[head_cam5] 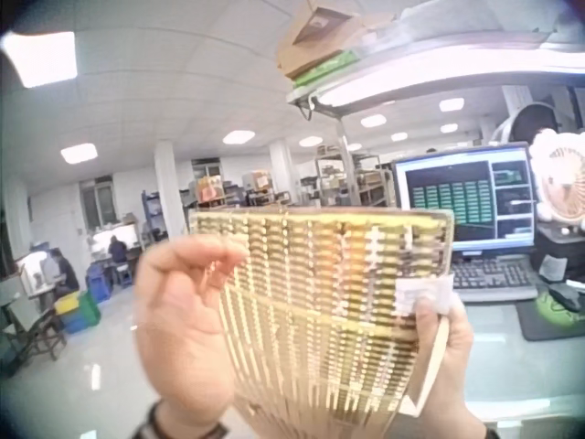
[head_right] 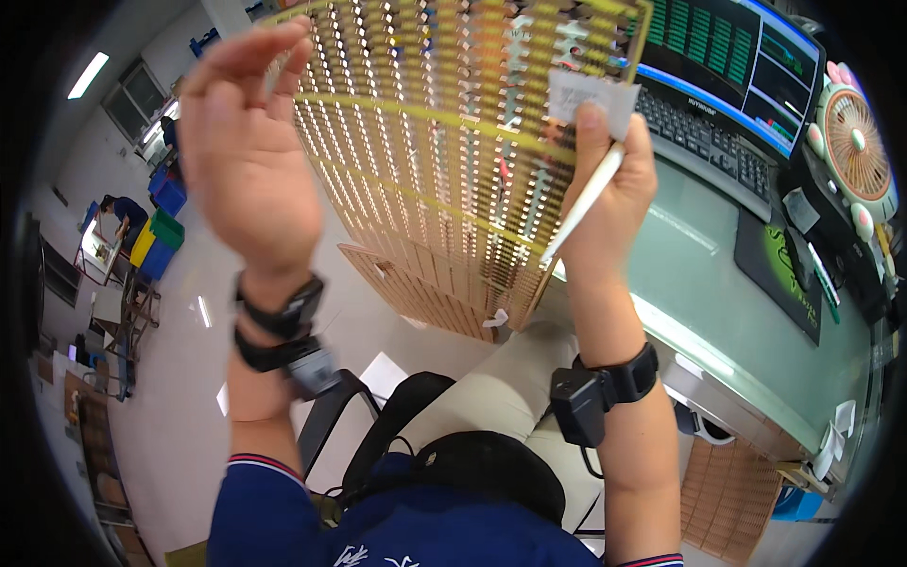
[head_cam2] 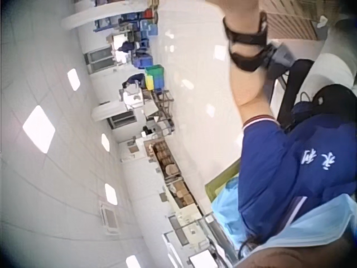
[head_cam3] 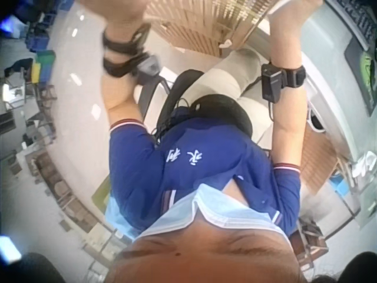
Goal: Inspecting and testing an electronic panel grid using a multimeter probe and marking points with a pen while using a computer interface.
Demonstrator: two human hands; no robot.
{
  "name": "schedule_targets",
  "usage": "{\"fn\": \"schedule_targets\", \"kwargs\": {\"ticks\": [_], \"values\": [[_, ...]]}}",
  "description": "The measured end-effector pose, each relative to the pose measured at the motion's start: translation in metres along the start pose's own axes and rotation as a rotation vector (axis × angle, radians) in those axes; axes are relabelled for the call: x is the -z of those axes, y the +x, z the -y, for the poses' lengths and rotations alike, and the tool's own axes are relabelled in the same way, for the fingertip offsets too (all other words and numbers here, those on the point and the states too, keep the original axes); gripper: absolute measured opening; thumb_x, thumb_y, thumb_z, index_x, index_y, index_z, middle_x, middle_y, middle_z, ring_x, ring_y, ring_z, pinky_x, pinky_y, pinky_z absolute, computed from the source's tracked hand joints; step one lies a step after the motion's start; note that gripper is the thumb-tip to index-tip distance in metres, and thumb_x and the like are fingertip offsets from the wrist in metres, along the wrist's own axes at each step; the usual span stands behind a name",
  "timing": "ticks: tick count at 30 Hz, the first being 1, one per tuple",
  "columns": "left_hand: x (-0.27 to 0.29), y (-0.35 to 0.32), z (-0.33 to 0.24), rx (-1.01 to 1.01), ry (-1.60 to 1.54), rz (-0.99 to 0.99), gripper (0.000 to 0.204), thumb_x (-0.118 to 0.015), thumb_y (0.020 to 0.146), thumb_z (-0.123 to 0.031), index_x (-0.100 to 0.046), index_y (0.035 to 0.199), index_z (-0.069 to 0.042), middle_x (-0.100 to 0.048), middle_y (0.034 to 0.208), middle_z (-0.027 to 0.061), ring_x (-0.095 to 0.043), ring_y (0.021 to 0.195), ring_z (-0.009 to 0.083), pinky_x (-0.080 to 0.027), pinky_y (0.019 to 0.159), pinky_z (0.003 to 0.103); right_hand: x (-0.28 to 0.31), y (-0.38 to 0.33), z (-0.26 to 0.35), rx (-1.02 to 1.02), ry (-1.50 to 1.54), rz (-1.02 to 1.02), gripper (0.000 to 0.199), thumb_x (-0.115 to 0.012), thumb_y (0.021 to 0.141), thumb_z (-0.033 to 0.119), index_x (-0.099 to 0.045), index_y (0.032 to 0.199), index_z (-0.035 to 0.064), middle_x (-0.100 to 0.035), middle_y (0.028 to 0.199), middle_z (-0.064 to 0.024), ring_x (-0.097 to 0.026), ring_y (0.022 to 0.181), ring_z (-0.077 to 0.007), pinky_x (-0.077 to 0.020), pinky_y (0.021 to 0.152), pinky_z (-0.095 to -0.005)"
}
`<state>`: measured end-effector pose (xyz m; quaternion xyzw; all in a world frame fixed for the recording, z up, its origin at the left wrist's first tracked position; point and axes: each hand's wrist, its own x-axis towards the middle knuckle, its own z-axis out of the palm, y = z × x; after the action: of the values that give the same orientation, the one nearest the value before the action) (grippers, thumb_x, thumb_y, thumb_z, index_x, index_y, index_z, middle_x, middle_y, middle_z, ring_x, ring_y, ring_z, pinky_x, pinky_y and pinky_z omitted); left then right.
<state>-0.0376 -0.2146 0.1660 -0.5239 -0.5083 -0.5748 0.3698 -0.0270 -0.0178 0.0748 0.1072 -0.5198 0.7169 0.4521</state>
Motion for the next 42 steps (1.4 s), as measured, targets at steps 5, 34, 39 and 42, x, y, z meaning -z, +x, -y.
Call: {"fn": "schedule_targets", "kwargs": {"ticks": [5,34,39,42], "values": [[0.011,0.052,-0.045,-0.098,0.215,0.199,0.036,-0.036,0.096,-0.032,-0.054,0.107,-0.003,-0.064,0.093,0.0104,-0.062,0.09,0.0179,-0.05,0.082,0.034,0.02,0.014,0.015,-0.002,0.059,-0.075,0.021,-0.059,0.093,0.028,-0.059,0.099,0.0083,-0.066,0.079,-0.0016,-0.057,0.061,-0.0028,-0.0375,0.047,-0.0153],[-0.002,0.066,-0.002,0.846,-0.953,0.033,0.024,-0.039,0.1,-0.022,-0.055,0.104,-0.005,-0.053,0.084,0.0019,-0.056,0.075,0.0127,-0.054,0.074,0.034,0.237,0.047,0.118,-0.413,-0.046,-0.158,0.017,-0.056,0.094,0.018,-0.056,0.104,0.0039,-0.063,0.083,-0.0051,-0.062,0.07,-0.0117,-0.0543,0.061,-0.0267],[-0.022,0.011,0.102,0.981,-0.62,-0.042,0.021,-0.044,0.097,-0.028,-0.057,0.1,-0.011,-0.058,0.092,-0.0017,-0.055,0.086,0.0102,-0.046,0.077,0.03,0.271,0.049,0.12,-0.478,-0.113,-0.206,0.015,-0.062,0.091,0.017,-0.056,0.097,0.0047,-0.062,0.079,-0.0045,-0.063,0.065,-0.0136,-0.0554,0.06,-0.0289],[-0.027,-0.027,0.148,1.002,-0.248,0.027,0.021,-0.045,0.096,-0.028,-0.058,0.1,-0.013,-0.058,0.091,-0.0034,-0.054,0.09,0.0092,-0.042,0.078,0.028,0.275,0.054,0.113,-0.451,-0.102,-0.207,0.015,-0.063,0.09,0.016,-0.057,0.098,0.0044,-0.061,0.081,-0.0029,-0.064,0.069,-0.0134,-0.056,0.06,-0.0301]]}}
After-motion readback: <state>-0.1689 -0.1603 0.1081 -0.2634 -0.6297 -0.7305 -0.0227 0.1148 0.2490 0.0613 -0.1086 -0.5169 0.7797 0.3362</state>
